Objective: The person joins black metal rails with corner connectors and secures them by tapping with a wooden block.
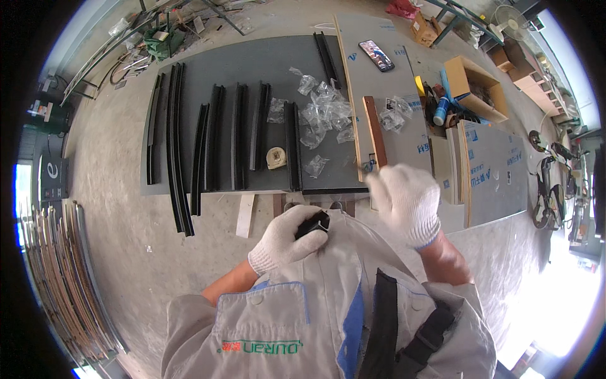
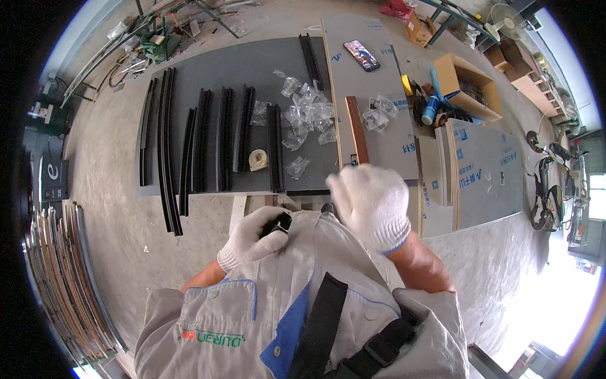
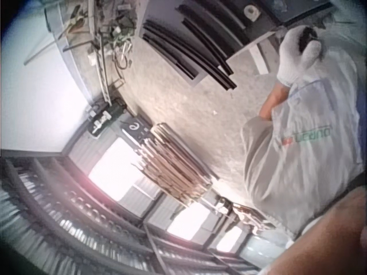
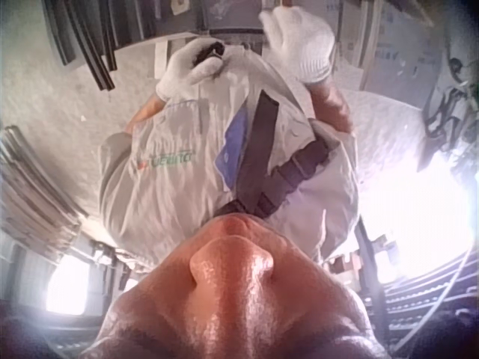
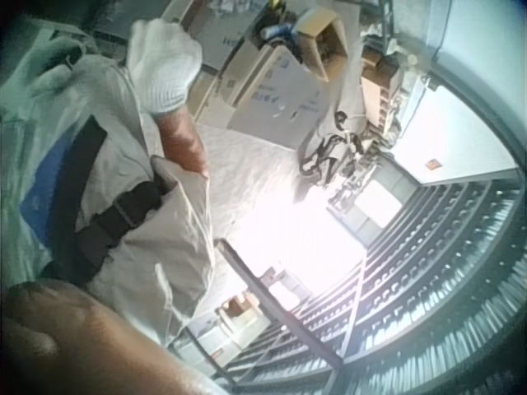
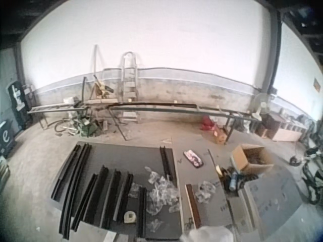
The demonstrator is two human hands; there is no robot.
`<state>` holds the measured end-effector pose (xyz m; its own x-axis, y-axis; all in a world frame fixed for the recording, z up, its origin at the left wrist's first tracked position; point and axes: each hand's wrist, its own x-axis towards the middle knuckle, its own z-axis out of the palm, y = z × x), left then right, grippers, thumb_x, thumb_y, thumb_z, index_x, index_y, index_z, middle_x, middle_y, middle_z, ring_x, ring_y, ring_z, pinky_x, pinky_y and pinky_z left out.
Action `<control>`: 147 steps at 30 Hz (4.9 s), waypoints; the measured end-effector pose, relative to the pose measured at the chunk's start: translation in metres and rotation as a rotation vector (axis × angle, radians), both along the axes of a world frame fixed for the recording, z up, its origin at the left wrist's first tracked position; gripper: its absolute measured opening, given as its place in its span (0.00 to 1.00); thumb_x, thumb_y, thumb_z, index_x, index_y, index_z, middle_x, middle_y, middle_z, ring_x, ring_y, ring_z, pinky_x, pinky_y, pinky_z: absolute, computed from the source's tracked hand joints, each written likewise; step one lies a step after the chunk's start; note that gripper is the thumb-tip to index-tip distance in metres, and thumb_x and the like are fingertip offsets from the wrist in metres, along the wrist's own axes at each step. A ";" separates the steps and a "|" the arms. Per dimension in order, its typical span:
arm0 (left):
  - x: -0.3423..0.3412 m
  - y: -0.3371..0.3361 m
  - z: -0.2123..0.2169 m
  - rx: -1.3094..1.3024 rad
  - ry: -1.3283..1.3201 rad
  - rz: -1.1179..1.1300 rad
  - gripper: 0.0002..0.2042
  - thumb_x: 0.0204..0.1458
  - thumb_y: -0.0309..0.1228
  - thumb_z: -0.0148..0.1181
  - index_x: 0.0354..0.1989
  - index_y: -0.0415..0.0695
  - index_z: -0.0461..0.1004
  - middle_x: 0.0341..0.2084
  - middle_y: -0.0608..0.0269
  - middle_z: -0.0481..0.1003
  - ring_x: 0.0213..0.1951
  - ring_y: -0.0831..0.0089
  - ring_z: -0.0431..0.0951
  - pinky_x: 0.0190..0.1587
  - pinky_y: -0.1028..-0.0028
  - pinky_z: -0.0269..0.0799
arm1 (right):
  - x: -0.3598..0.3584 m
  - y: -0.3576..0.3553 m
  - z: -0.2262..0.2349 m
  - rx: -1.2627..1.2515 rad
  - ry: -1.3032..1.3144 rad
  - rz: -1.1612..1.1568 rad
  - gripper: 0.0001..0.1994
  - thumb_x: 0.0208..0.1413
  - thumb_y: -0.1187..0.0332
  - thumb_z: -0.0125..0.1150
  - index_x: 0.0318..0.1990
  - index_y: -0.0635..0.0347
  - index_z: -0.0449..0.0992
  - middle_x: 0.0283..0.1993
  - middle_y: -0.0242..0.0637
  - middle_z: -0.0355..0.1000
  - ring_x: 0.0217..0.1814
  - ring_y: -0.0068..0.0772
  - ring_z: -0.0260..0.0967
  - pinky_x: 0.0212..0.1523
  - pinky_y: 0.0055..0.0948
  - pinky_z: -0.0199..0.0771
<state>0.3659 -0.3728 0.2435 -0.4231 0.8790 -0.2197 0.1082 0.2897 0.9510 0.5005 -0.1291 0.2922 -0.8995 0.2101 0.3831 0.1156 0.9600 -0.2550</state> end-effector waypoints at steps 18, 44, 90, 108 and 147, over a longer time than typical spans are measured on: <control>0.001 0.006 0.009 0.009 0.022 -0.022 0.25 0.50 0.34 0.72 0.55 0.34 0.79 0.44 0.46 0.80 0.48 0.56 0.82 0.52 0.63 0.78 | 0.008 -0.016 -0.007 -0.113 -0.131 0.306 0.09 0.58 0.62 0.70 0.30 0.50 0.76 0.26 0.33 0.70 0.27 0.37 0.74 0.28 0.40 0.71; 0.007 0.011 0.016 0.257 0.466 0.118 0.26 0.36 0.27 0.84 0.46 0.41 0.78 0.40 0.53 0.79 0.42 0.54 0.82 0.44 0.60 0.80 | 0.028 -0.019 0.020 -0.474 -0.297 0.261 0.12 0.61 0.61 0.68 0.29 0.59 0.78 0.26 0.45 0.74 0.28 0.51 0.76 0.28 0.44 0.74; 0.004 0.010 0.013 0.221 0.608 -0.001 0.16 0.42 0.31 0.82 0.39 0.47 0.83 0.34 0.59 0.80 0.36 0.57 0.84 0.37 0.63 0.81 | 0.028 -0.019 0.021 -0.306 -0.257 0.108 0.11 0.63 0.62 0.64 0.30 0.57 0.78 0.28 0.42 0.76 0.30 0.50 0.77 0.31 0.44 0.77; -0.043 0.016 0.040 0.771 0.474 0.372 0.18 0.60 0.46 0.61 0.36 0.40 0.75 0.30 0.56 0.78 0.30 0.62 0.79 0.33 0.63 0.75 | 0.026 -0.008 -0.069 -0.799 -0.220 0.017 0.14 0.51 0.64 0.80 0.35 0.64 0.82 0.32 0.42 0.79 0.31 0.38 0.76 0.36 0.36 0.76; -0.006 0.029 0.049 -0.311 0.321 -0.306 0.18 0.59 0.35 0.64 0.55 0.42 0.77 0.37 0.43 0.84 0.42 0.45 0.85 0.47 0.55 0.80 | 0.029 -0.026 0.001 -0.579 0.077 0.206 0.07 0.59 0.73 0.70 0.44 0.58 0.81 0.38 0.45 0.78 0.37 0.52 0.79 0.38 0.43 0.79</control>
